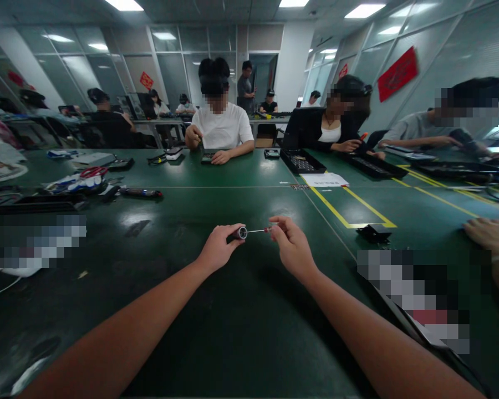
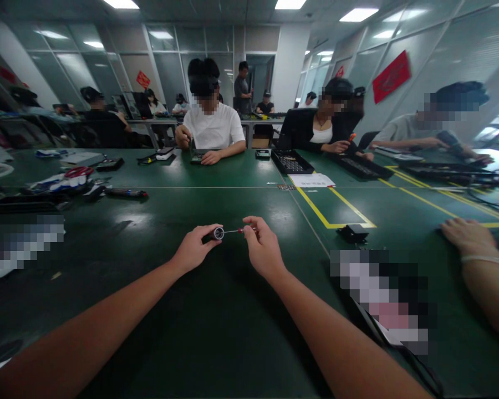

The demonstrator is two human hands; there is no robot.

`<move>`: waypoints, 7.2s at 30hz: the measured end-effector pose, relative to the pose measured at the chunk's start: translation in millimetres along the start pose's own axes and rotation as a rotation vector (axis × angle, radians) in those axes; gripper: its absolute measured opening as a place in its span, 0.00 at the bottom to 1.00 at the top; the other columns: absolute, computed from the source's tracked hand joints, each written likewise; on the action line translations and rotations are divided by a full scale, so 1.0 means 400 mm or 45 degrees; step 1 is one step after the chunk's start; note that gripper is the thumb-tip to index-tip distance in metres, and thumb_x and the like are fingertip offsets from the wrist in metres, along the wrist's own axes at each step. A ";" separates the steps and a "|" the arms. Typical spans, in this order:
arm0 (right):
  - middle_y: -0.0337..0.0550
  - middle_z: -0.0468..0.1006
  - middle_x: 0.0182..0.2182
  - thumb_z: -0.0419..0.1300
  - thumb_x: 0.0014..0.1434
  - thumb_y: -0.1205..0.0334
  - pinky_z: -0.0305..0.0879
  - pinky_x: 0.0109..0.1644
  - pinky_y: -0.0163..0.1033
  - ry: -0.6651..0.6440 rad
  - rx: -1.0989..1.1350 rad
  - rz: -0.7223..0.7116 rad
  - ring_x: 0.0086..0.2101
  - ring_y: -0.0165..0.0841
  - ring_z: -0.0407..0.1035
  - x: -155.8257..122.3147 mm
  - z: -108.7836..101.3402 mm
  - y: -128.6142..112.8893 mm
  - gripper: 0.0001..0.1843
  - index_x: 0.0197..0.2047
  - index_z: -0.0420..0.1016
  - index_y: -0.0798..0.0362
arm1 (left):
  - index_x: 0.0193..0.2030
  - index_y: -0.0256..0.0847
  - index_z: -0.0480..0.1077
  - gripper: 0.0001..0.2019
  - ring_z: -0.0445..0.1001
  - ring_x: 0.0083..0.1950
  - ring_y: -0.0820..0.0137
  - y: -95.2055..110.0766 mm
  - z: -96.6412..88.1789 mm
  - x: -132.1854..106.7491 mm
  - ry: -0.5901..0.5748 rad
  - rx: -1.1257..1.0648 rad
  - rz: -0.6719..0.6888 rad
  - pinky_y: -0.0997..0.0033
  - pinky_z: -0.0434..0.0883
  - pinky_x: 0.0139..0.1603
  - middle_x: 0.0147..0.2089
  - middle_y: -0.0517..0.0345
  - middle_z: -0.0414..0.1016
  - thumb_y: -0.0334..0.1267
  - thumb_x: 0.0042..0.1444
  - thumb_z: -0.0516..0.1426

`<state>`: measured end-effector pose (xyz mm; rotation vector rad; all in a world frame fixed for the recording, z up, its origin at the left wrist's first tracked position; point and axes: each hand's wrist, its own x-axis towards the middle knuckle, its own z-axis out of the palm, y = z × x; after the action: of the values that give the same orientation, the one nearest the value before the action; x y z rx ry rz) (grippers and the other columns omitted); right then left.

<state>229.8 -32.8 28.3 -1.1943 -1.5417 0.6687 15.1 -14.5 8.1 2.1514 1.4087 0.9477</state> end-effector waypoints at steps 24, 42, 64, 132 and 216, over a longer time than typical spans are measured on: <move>0.40 0.77 0.29 0.50 0.67 0.48 0.63 0.36 0.43 -0.043 -0.158 0.097 0.29 0.38 0.70 0.004 -0.004 -0.010 0.21 0.54 0.75 0.48 | 0.55 0.49 0.75 0.17 0.73 0.55 0.59 0.003 0.000 0.001 -0.030 0.054 0.047 0.54 0.67 0.58 0.51 0.56 0.79 0.35 0.59 0.63; 0.40 0.76 0.31 0.62 0.59 0.50 0.66 0.39 0.41 0.000 0.310 0.151 0.32 0.34 0.69 0.011 0.011 0.004 0.12 0.39 0.71 0.50 | 0.56 0.50 0.74 0.17 0.73 0.56 0.58 0.002 -0.002 0.000 0.031 0.023 -0.011 0.53 0.68 0.59 0.53 0.55 0.78 0.35 0.60 0.62; 0.38 0.76 0.29 0.62 0.60 0.46 0.68 0.38 0.42 0.182 0.560 0.273 0.29 0.32 0.70 0.023 0.019 0.026 0.16 0.37 0.73 0.51 | 0.58 0.50 0.72 0.18 0.73 0.56 0.60 0.005 0.000 0.001 0.021 0.140 0.066 0.42 0.54 0.70 0.53 0.58 0.78 0.36 0.61 0.63; 0.41 0.78 0.32 0.57 0.65 0.46 0.70 0.41 0.43 0.074 0.254 0.094 0.33 0.34 0.72 0.010 0.017 0.022 0.16 0.40 0.74 0.50 | 0.58 0.51 0.73 0.17 0.72 0.57 0.59 0.006 -0.003 -0.001 0.013 0.162 0.090 0.41 0.55 0.69 0.55 0.57 0.78 0.36 0.62 0.61; 0.41 0.77 0.31 0.53 0.67 0.50 0.66 0.39 0.44 0.206 -0.057 -0.038 0.32 0.37 0.71 0.004 -0.011 0.002 0.12 0.41 0.70 0.49 | 0.60 0.52 0.72 0.20 0.72 0.55 0.59 -0.023 0.014 0.005 -0.106 0.133 0.014 0.40 0.51 0.71 0.52 0.57 0.78 0.45 0.61 0.62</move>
<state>234.4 -31.6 29.7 -1.2260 -1.4425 0.5077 13.9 -8.5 -1.1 2.2487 1.4364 0.7944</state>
